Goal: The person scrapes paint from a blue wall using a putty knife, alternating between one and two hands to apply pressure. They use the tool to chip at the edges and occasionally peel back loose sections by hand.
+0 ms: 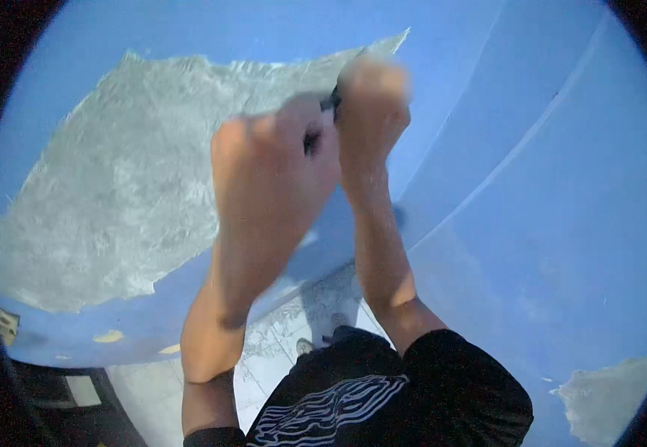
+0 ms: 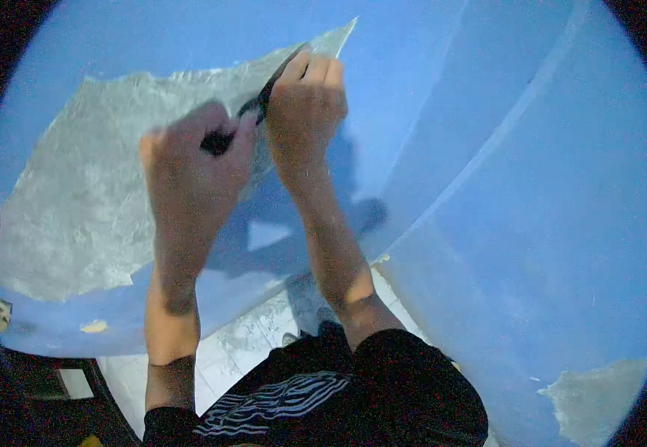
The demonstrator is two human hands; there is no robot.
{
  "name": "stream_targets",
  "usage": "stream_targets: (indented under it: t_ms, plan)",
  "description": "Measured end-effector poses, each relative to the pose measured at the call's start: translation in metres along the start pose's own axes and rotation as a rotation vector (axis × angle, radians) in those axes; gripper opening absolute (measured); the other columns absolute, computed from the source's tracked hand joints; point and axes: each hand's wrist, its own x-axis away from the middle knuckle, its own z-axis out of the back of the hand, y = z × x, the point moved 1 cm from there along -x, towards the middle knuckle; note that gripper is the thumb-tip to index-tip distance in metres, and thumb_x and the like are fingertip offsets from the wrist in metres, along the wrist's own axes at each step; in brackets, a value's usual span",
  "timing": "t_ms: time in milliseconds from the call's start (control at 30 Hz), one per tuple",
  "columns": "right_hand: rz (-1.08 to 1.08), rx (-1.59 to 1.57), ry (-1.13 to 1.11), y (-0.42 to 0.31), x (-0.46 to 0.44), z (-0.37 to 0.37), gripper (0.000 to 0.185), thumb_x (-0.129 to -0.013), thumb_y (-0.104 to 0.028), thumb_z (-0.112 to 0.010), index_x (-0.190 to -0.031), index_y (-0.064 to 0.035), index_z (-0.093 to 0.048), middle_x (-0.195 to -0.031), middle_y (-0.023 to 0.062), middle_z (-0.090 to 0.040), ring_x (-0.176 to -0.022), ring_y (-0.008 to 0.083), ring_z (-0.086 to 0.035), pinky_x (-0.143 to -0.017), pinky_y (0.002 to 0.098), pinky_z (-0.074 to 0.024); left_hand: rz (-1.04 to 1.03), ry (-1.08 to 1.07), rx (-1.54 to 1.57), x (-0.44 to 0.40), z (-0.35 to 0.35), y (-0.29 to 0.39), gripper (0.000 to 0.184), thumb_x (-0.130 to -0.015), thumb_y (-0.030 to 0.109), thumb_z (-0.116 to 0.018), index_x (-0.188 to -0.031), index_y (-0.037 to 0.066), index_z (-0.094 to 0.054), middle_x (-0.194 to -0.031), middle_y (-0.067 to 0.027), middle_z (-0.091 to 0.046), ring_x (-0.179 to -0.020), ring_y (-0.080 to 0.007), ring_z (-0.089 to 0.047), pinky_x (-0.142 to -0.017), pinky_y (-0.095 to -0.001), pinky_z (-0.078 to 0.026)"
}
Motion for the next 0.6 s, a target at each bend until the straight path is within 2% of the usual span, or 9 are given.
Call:
stream_targets:
  t_ms: [67, 100, 233, 300, 333, 400, 533, 600]
  plan:
    - [0.148, -0.098, 0.121, -0.008, 0.005, 0.009, 0.023, -0.075, -0.006, -0.063, -0.098, -0.0028, -0.062, -0.092, 0.01, -0.06, -0.09, 0.0268, -0.06, -0.067, 0.0371, -0.0513, 0.028, -0.044, -0.077, 0.004, 0.021, 0.026, 0.03, -0.077, 0.009, -0.075, -0.06, 0.003, -0.051, -0.05, -0.009, -0.046, -0.044, -0.0108, -0.041, -0.047, -0.0263, -0.038]
    - [0.215, -0.15, 0.168, -0.008, 0.007, 0.011, 0.025, -0.075, -0.006, -0.063, -0.099, -0.0031, -0.062, -0.092, 0.0096, -0.06, -0.091, 0.027, -0.06, -0.068, 0.0377, -0.0511, 0.131, 0.0, -0.142, 0.007, 0.021, 0.027, 0.031, -0.077, 0.011, -0.076, -0.06, 0.002, -0.051, -0.049, -0.009, -0.045, -0.043, -0.0113, -0.04, -0.047, -0.0264, -0.037]
    - [0.21, -0.232, 0.149, -0.01, 0.011, 0.016, 0.02, -0.076, -0.004, -0.06, -0.095, 0.0021, -0.058, -0.091, 0.0123, -0.056, -0.091, 0.0297, -0.057, -0.074, 0.0382, -0.0517, 0.107, -0.002, -0.123, 0.01, 0.022, 0.023, 0.031, -0.076, 0.01, -0.077, -0.06, 0.002, -0.051, -0.049, -0.0081, -0.045, -0.044, -0.0098, -0.039, -0.046, -0.026, -0.035]
    - [0.141, -0.155, -0.039, -0.016, 0.01, 0.02, 0.022, -0.075, -0.005, -0.06, -0.095, 0.0029, -0.058, -0.094, 0.0128, -0.056, -0.093, 0.03, -0.057, -0.075, 0.0381, -0.0517, 0.081, -0.023, -0.111, 0.008, 0.027, 0.017, 0.032, -0.075, 0.008, -0.078, -0.059, 0.002, -0.05, -0.048, -0.0058, -0.044, -0.045, -0.0072, -0.038, -0.045, -0.0259, -0.034]
    - [0.141, -0.158, -0.039, -0.017, 0.016, 0.017, 0.022, -0.075, -0.005, -0.06, -0.095, 0.0029, -0.058, -0.094, 0.0128, -0.056, -0.093, 0.03, -0.057, -0.075, 0.0381, -0.0517, 0.081, -0.022, -0.114, 0.011, 0.03, 0.016, 0.032, -0.075, 0.008, -0.078, -0.059, 0.002, -0.05, -0.048, -0.0058, -0.044, -0.045, -0.0072, -0.038, -0.045, -0.0259, -0.034]
    - [0.213, -0.151, 0.201, -0.024, 0.016, 0.01, 0.023, -0.076, -0.007, -0.06, -0.096, 0.0033, -0.058, -0.092, 0.0137, -0.055, -0.092, 0.03, -0.056, -0.073, 0.0383, -0.0511, 0.066, 0.031, -0.081, 0.012, 0.031, 0.011, 0.033, -0.074, 0.006, -0.078, -0.06, 0.001, -0.049, -0.048, -0.0044, -0.043, -0.047, -0.0058, -0.036, -0.045, -0.0259, -0.032]
    - [0.192, -0.152, 0.056, -0.024, 0.024, 0.014, 0.027, -0.075, -0.009, -0.061, -0.098, 0.0046, -0.058, -0.093, 0.0147, -0.056, -0.093, 0.0301, -0.056, -0.072, 0.0379, -0.0506, 0.067, 0.005, -0.063, 0.01, 0.036, -0.003, 0.036, -0.075, 0.007, -0.079, -0.06, 0.001, -0.047, -0.05, -0.0027, -0.038, -0.049, -0.0062, -0.034, -0.045, -0.0265, -0.03]
    - [0.194, -0.16, 0.234, -0.028, 0.021, 0.007, 0.02, -0.072, -0.006, -0.063, -0.09, -0.0011, -0.059, -0.084, 0.0123, -0.055, -0.087, 0.0314, -0.056, -0.069, 0.0394, -0.0488, 0.048, 0.01, -0.084, 0.012, 0.036, -0.002, 0.037, -0.075, 0.008, -0.079, -0.06, 0.002, -0.046, -0.05, -0.0021, -0.036, -0.05, -0.0063, -0.033, -0.045, -0.0268, -0.029]
